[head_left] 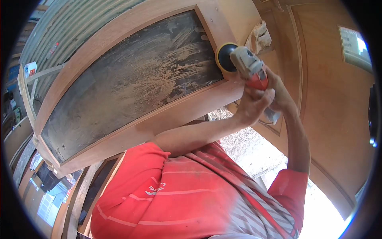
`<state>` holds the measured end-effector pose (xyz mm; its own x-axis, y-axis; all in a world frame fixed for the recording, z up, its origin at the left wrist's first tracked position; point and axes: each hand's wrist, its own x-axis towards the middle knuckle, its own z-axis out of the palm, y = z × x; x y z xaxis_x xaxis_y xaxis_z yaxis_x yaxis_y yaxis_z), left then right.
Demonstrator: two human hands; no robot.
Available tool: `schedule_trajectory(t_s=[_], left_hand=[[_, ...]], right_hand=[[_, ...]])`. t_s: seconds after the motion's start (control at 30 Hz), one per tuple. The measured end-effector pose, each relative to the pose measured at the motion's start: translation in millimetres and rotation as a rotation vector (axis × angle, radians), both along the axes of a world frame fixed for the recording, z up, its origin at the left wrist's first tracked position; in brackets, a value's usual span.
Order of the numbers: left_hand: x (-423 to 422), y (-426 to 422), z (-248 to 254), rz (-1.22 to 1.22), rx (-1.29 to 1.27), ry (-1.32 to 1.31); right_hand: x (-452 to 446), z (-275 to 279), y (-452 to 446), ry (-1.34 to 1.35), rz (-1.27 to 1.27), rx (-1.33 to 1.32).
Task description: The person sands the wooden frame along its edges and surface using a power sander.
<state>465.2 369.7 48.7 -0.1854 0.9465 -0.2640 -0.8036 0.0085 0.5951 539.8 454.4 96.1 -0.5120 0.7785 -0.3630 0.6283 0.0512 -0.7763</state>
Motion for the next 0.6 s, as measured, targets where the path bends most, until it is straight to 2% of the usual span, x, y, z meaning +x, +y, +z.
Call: schedule_trajectory(t_s=[0.07,0.13,0.17,0.27,0.3,0.37,0.4,0.43,0.57,0.6], left_hand=[[8.8,-10.4,2.7,-0.008,-0.003,-0.046],[-1.2,-9.7,-23.3,-0.347,0.08,-0.087],[6.4,-9.0,-24.0,-0.278,0.078,-0.151],[13.5,-33.6,-23.0,-0.32,0.057,-0.094],[23.0,-42.5,-14.9,-0.186,0.044,-0.139],[21.3,-57.7,-22.0,-0.373,0.064,-0.239],[19.9,-60.2,-24.4,-0.462,0.084,-0.285],[21.3,-65.7,-20.0,-0.41,0.051,-0.369],[24.4,-56.0,-17.1,-0.286,0.05,-0.281],[18.0,-47.2,-13.9,-0.333,0.038,-0.243]], right_hand=[[7.1,12.8,-8.9,-0.146,0.019,-0.011],[7.1,20.0,-6.8,-0.19,-0.028,-0.055],[5.4,19.7,-5.5,-0.201,-0.043,-0.076],[19.2,14.9,-29.0,-0.128,-0.02,0.004],[19.7,17.9,-33.3,-0.191,-0.015,-0.041],[25.3,29.2,-48.3,-0.33,-0.031,-0.135],[29.0,30.9,-57.0,-0.289,-0.056,-0.106],[31.5,27.5,-65.9,-0.241,-0.073,-0.077],[36.3,12.0,-63.6,-0.097,-0.095,0.004],[34.7,13.1,-58.7,-0.111,-0.104,-0.025]])
